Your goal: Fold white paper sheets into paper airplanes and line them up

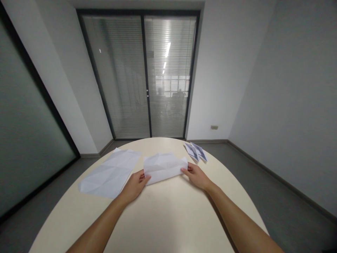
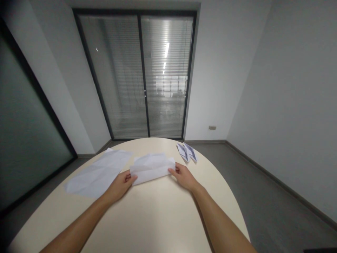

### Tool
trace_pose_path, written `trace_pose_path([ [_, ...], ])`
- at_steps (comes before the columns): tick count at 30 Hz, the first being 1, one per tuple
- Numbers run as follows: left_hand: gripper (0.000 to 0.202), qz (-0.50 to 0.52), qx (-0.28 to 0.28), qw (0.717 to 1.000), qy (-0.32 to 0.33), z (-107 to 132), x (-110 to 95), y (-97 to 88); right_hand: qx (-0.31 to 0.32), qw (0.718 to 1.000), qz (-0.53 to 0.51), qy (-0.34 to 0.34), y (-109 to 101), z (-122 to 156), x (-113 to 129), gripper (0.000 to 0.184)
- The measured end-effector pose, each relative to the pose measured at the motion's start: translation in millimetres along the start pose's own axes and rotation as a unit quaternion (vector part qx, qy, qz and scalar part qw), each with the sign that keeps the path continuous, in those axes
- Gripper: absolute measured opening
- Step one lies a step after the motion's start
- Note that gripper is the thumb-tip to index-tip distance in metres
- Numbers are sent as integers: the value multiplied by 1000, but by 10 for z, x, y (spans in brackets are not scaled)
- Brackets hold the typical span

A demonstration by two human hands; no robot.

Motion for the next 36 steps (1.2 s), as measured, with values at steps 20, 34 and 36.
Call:
trace_pose_path([
  [20, 38, 9, -22, 1000, -5, 1, 109, -67, -61, 995, 78, 1, -43, -50, -197, 34],
  [34, 64, 56, -50, 997, -34, -19, 228, -49, -85, 990, 113, 4, -43, -32, -157, 28],
  [36, 67, 60, -42, 997, -35, -13, 207, -33, -86, 990, 115, 4, -47, -27, -157, 28],
])
Point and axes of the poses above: each hand's wrist, its own z-axis away from the middle knuckle, its own y-axis out of the palm, x = y × z, the point moved 4 cm from there along -z, towards the middle knuckle, and after that the axes turned 3 degrees about z, right-handed, at the moved point
